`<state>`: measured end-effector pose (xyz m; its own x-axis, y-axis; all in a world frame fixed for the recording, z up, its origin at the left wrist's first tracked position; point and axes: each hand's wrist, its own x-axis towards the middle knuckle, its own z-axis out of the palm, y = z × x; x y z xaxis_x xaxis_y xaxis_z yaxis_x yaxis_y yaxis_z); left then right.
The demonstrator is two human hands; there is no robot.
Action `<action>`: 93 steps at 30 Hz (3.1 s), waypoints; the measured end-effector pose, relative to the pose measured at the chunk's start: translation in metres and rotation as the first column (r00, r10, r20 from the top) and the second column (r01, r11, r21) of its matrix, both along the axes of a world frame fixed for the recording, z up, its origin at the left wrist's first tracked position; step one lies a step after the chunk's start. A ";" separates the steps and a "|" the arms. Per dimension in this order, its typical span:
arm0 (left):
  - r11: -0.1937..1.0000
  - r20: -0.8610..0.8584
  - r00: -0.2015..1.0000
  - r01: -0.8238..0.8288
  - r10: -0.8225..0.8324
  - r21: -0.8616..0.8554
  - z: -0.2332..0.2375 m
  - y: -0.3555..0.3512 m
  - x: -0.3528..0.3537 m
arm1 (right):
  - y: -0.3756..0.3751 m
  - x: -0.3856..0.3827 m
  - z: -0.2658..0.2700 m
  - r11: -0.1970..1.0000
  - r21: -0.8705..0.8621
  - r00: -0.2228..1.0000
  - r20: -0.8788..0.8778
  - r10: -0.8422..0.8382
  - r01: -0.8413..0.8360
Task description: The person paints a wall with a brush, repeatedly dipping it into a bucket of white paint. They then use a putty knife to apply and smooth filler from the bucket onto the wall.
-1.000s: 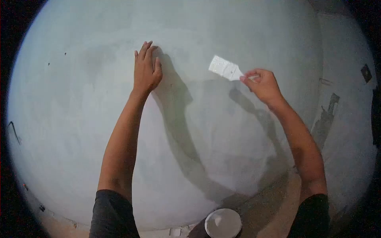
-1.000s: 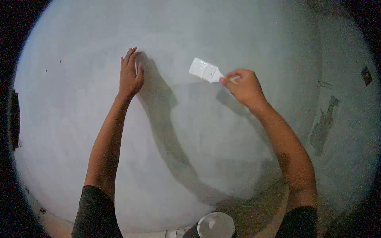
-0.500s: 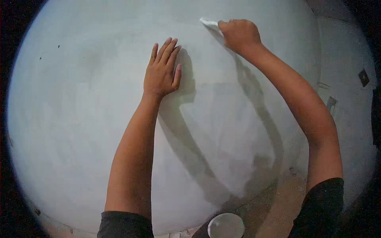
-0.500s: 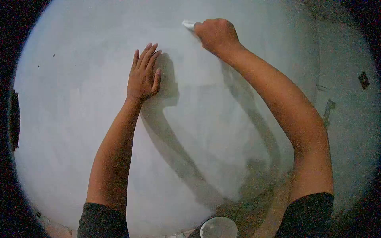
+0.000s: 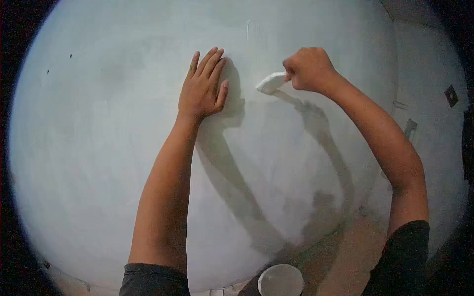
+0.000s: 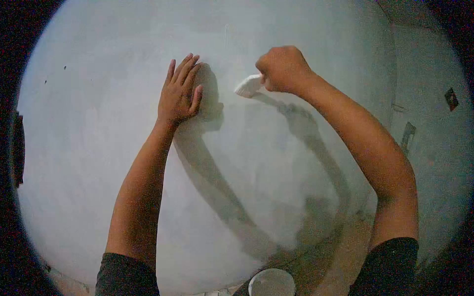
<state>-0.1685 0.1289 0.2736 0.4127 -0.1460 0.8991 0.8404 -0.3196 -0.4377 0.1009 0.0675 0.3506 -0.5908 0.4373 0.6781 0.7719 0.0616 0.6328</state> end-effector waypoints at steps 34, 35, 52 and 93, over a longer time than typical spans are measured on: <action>0.999 0.010 0.999 0.053 -0.053 0.006 0.012 0.023 -0.035 | 0.039 -0.015 -0.009 0.995 -0.028 0.991 -0.099 0.094 -0.097; 0.997 0.015 0.997 0.073 -0.073 -0.022 0.013 0.023 -0.038 | 0.043 -0.018 0.007 0.988 0.016 0.984 -0.087 0.153 -0.152; 0.997 0.060 0.995 0.079 -0.079 0.004 0.009 0.022 -0.042 | 0.060 -0.066 0.074 0.767 0.639 0.998 0.006 0.070 -0.057; 0.985 0.108 0.979 0.171 -0.171 0.012 -0.016 -0.046 -0.048 | -0.004 -0.119 0.096 0.622 0.782 0.960 -0.145 0.239 -0.037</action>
